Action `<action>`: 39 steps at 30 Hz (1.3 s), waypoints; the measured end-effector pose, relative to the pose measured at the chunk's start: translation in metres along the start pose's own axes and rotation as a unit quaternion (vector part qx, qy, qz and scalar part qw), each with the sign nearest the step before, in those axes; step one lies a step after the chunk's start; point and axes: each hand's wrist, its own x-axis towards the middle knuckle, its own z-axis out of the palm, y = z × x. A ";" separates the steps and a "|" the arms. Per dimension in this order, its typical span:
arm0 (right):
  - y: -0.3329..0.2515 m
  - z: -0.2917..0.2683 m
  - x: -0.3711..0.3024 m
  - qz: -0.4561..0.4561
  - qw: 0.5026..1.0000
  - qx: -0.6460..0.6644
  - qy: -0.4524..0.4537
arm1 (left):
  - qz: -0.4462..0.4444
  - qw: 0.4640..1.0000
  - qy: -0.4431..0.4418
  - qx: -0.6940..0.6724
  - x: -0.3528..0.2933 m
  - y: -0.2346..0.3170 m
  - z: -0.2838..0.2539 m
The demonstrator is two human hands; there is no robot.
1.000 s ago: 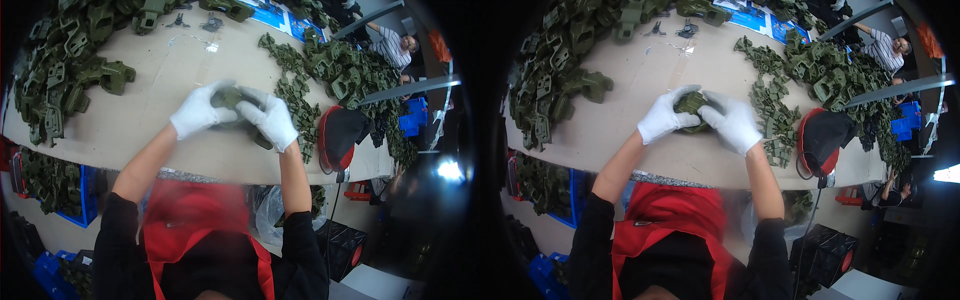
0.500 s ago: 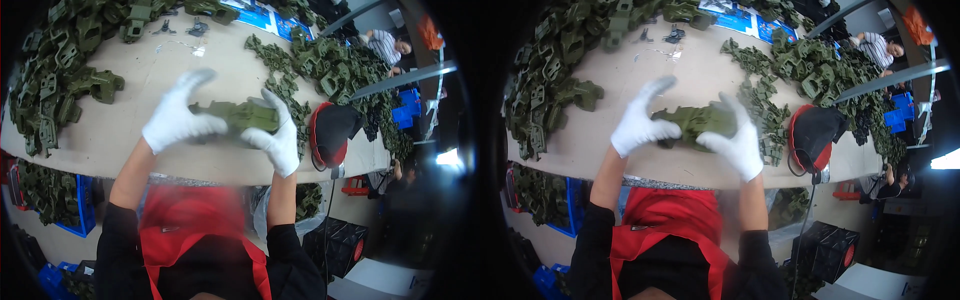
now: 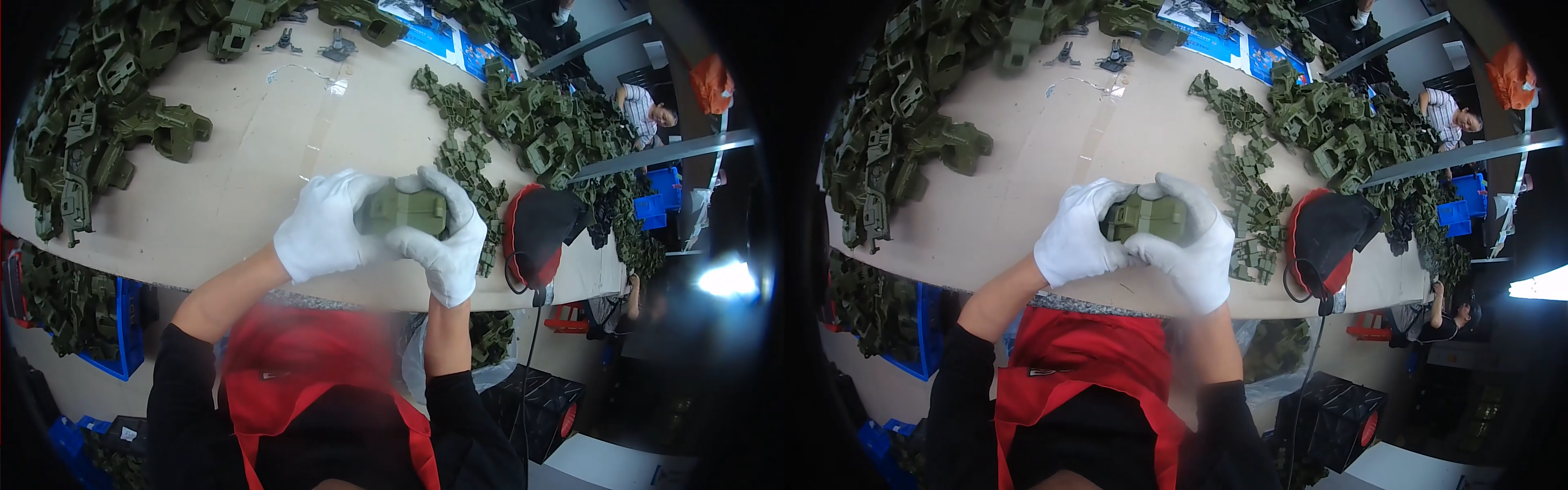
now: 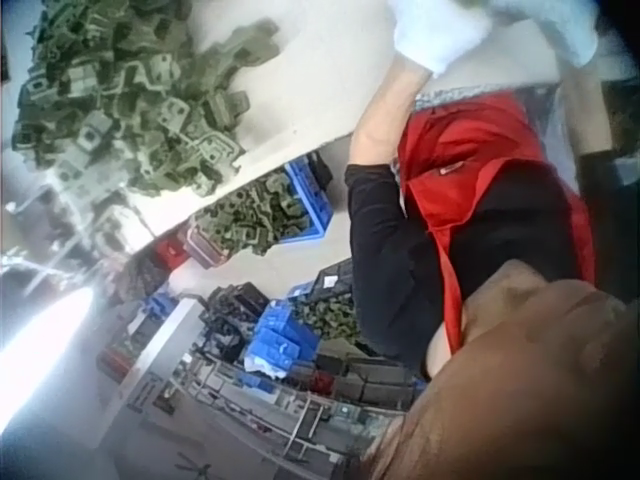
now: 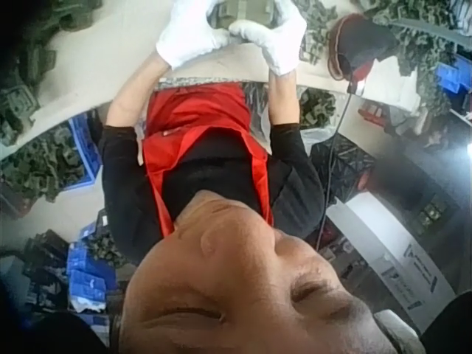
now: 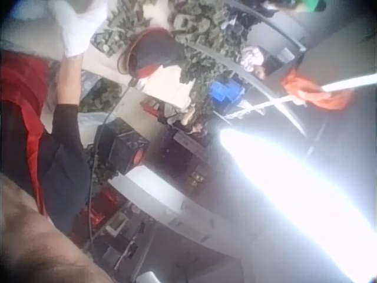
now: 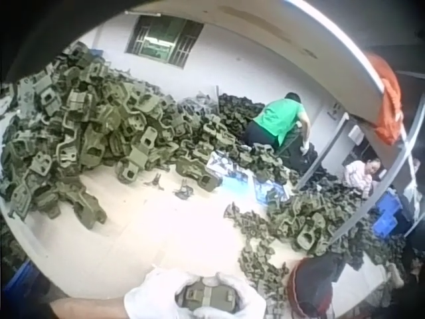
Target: The person assembles green plastic toy gun components by hand at a factory workstation.
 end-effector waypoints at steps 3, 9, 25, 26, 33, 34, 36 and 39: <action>-0.007 -0.003 0.018 0.172 0.982 0.069 -0.024 | -0.161 0.964 -0.064 -0.201 0.008 0.003 -0.007; 0.006 -0.004 0.024 0.149 0.982 0.060 -0.098 | -0.251 0.857 -0.010 -0.450 0.006 -0.020 0.001; 0.023 0.033 0.038 0.236 0.940 0.244 0.015 | -0.223 0.842 0.099 -0.481 0.012 -0.032 -0.004; 0.037 0.032 0.031 0.200 0.969 0.140 -0.023 | -0.226 0.837 0.118 -0.484 0.016 -0.031 -0.008; 0.031 0.051 -0.003 0.254 0.964 0.004 -0.074 | -0.187 0.864 0.125 -0.451 0.018 -0.025 -0.003; 0.029 0.045 -0.003 0.260 0.960 0.034 -0.095 | -0.215 0.865 0.120 -0.436 0.018 -0.027 0.001; 0.046 0.034 -0.005 0.255 0.957 0.084 -0.110 | -0.259 0.861 0.079 -0.430 0.019 -0.044 0.009; 0.047 0.013 0.005 0.291 0.932 0.164 -0.142 | -0.256 0.836 0.047 -0.483 0.010 -0.067 0.023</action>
